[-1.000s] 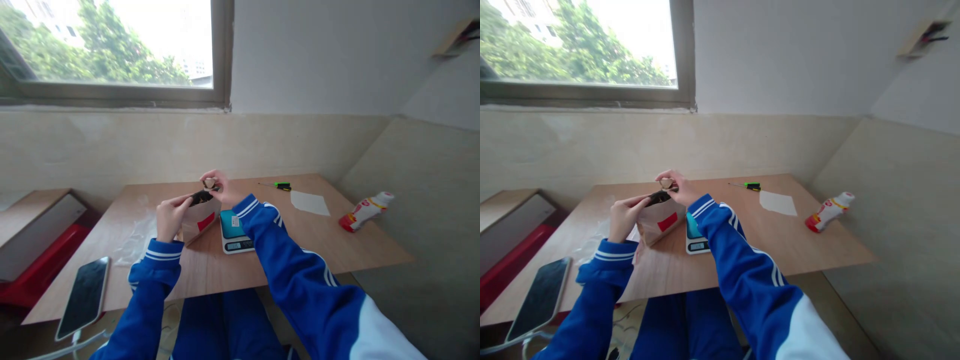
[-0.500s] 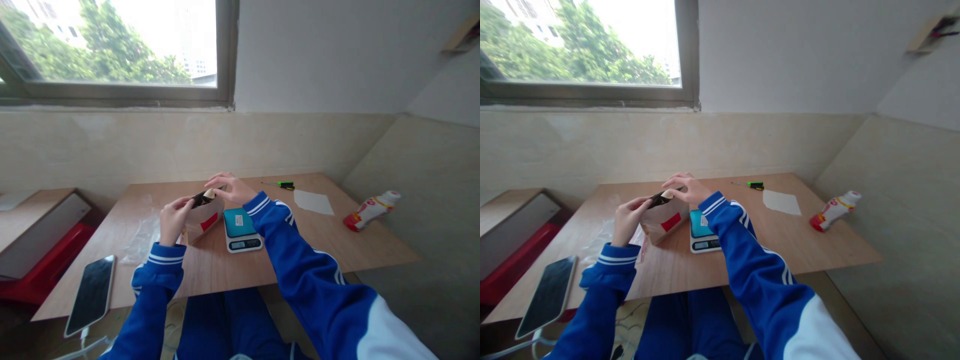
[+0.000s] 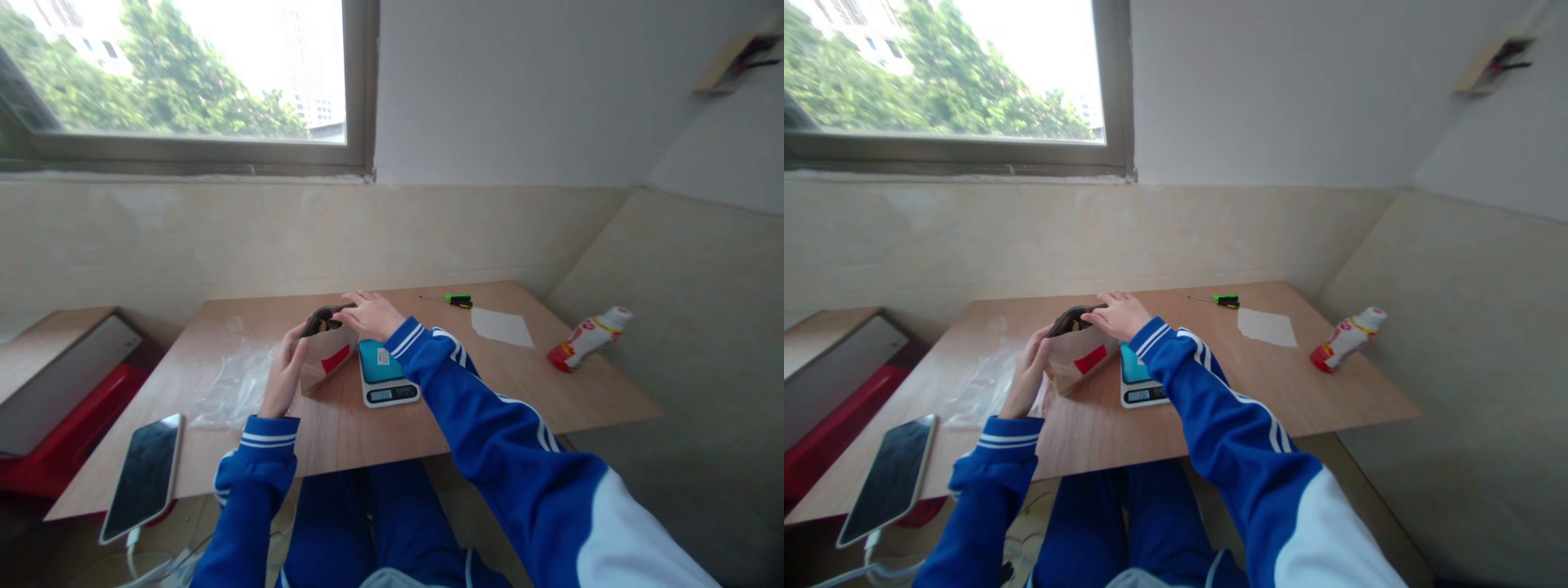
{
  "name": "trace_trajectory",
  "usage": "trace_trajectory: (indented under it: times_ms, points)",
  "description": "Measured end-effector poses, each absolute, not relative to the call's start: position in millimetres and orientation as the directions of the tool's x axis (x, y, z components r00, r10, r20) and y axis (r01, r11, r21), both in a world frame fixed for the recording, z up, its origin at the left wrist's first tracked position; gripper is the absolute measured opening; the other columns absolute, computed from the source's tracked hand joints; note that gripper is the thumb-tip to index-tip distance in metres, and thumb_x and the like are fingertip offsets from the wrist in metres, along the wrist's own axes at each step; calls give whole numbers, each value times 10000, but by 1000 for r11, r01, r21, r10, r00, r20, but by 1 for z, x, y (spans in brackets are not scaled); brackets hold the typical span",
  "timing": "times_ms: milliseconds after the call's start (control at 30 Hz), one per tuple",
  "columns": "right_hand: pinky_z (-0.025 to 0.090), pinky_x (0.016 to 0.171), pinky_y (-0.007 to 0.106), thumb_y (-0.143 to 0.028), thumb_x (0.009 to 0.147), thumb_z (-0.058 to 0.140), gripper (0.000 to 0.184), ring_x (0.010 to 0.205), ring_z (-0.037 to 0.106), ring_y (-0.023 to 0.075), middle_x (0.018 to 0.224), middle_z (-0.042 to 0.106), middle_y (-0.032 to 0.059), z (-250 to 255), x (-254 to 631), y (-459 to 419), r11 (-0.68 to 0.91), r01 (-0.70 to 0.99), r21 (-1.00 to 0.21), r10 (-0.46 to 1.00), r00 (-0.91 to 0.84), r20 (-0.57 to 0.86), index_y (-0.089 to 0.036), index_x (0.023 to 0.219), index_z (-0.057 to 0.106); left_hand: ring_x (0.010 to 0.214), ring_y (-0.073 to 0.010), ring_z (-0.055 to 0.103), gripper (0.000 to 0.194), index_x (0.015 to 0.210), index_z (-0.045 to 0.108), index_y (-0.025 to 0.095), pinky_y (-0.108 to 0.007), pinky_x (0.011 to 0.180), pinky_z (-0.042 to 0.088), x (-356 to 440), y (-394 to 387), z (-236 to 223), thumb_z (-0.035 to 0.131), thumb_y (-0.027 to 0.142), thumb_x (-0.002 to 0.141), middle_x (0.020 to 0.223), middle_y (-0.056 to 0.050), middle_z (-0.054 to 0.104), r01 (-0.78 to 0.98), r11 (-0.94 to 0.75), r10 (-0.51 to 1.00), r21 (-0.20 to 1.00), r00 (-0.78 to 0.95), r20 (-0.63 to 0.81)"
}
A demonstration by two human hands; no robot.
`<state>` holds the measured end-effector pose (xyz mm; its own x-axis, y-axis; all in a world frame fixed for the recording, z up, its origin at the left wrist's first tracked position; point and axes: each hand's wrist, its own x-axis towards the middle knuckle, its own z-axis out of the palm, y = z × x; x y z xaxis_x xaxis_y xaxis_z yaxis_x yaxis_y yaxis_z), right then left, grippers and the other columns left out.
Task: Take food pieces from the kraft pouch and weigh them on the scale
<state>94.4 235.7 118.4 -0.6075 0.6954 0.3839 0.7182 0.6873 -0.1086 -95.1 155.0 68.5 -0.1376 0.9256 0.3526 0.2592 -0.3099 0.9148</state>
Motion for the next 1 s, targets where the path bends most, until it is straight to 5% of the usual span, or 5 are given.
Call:
trace_trajectory:
  times_ms: [267, 367, 467, 700, 1000]
  points:
    - [314, 1100, 431, -422, 880, 587, 395, 1269, 450, 232, 1315, 523, 114, 115, 115, 241, 760, 487, -430, 649, -604, 462, -200, 1207, 602, 1049, -236, 605, 432, 1124, 634, 188, -360, 910, 470, -101, 165, 29, 579, 494, 824, 1073, -76, 678, 182, -392, 850, 902, -302, 431]
    - [319, 1098, 459, -464, 723, 741, 736, 1298, 425, 256, 1366, 481, 134, 95, 125, 255, 636, 358, -684, 758, -456, 467, -195, 1344, 451, 939, -212, 617, 386, 981, 678, 175, -319, 833, 481, -99, 172, 26, 590, 508, 807, 933, -50, 689, 165, -384, 831, 908, -366, 418]
    - [387, 1040, 473, -506, 663, 758, 636, 1173, 533, 266, 1196, 607, 120, 71, 122, 274, 430, 230, -873, 869, -368, 331, -164, 1166, 575, 798, -164, 592, 369, 852, 674, 155, -272, 746, 462, -87, 179, 29, 597, 513, 799, 794, -17, 651, 119, -409, 772, 905, -484, 412]
    - [487, 964, 369, -605, 785, 584, 573, 1050, 610, 198, 1114, 638, 82, 56, 81, 320, 393, 40, -919, 891, -263, 369, -208, 1189, 502, 657, -90, 481, 385, 740, 559, 148, -215, 656, 414, -66, 237, 73, 548, 518, 845, 669, 48, 481, 103, -589, 549, 801, -676, 491]
    - [318, 1131, 417, -632, 795, 560, 747, 1368, 363, 228, 1400, 480, 117, 34, 80, 346, 319, 27, -948, 946, -69, 316, -205, 1383, 389, 808, -147, 600, 493, 882, 613, 140, -254, 758, 483, -83, 303, 45, 529, 620, 808, 808, -26, 626, -30, -517, 782, 855, -422, 458]
